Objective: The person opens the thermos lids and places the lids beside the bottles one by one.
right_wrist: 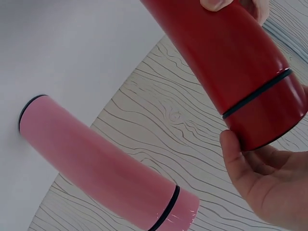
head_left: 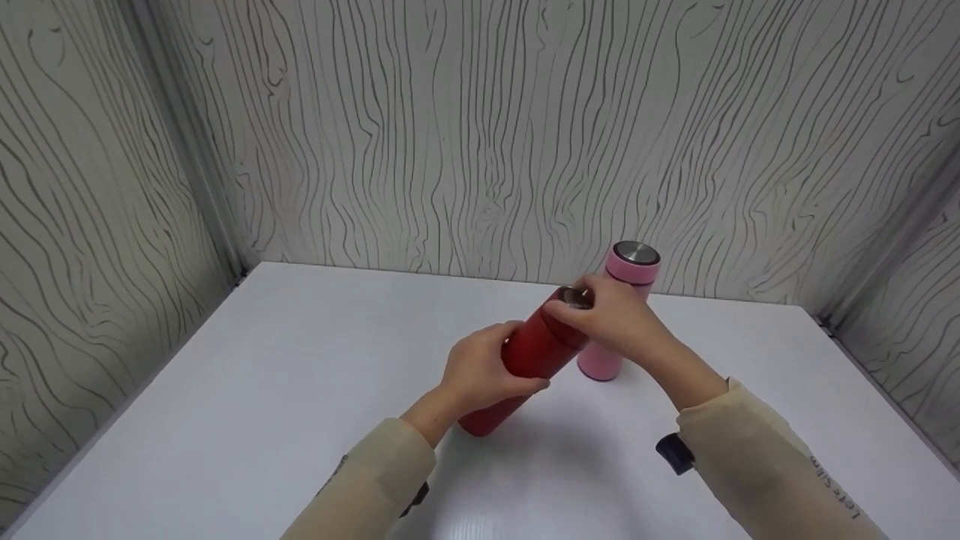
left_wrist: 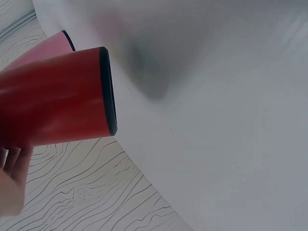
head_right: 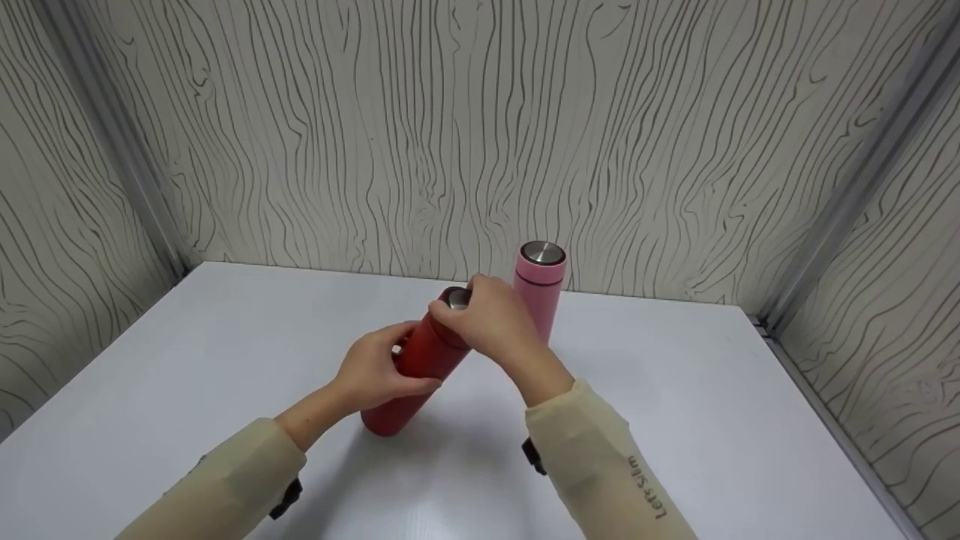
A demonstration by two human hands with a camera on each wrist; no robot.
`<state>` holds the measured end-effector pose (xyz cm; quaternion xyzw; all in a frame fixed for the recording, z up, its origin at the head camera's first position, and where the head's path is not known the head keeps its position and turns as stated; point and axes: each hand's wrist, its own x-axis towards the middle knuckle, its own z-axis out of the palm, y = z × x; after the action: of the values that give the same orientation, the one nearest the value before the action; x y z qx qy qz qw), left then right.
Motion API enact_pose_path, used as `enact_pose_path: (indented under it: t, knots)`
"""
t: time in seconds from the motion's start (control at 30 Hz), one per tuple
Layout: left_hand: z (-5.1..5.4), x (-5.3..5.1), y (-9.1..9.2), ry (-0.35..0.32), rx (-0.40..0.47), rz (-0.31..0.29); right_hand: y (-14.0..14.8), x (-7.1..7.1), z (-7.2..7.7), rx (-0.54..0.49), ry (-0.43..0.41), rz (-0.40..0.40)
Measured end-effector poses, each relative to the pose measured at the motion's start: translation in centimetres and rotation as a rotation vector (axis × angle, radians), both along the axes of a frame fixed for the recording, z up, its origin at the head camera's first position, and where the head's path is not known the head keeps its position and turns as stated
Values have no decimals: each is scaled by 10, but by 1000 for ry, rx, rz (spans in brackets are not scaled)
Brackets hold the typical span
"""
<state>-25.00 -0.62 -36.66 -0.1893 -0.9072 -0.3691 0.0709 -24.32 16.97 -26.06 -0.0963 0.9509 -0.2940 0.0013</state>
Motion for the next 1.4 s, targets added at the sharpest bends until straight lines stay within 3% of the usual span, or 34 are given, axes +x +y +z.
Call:
enact_pose_path:
  t: [0.17,0.23,0.6,0.7,0.93,1.2,1.3,1.4]
  knots:
    - [0,1,-2,-31,53,-25,6,-1,2,-131,-41,191]
    - [0,2,-2,-33,62,-26,8,0,3,-157,-63,230]
    - [-1,2,-1,2,15,-10,2,3,6,35,-66,-9]
    - [-1,3,-2,-2,24,-9,1,3,5,28,-67,4]
    - [-2,2,-5,15,24,-6,3,4,6,-11,-48,130]
    - [-3,2,-7,4,27,1,0,6,8,59,-83,-29]
    - [-3,3,-6,-10,28,-5,0,5,7,60,-72,-27]
    - [-2,3,-6,-30,37,-14,2,4,7,46,-59,28]
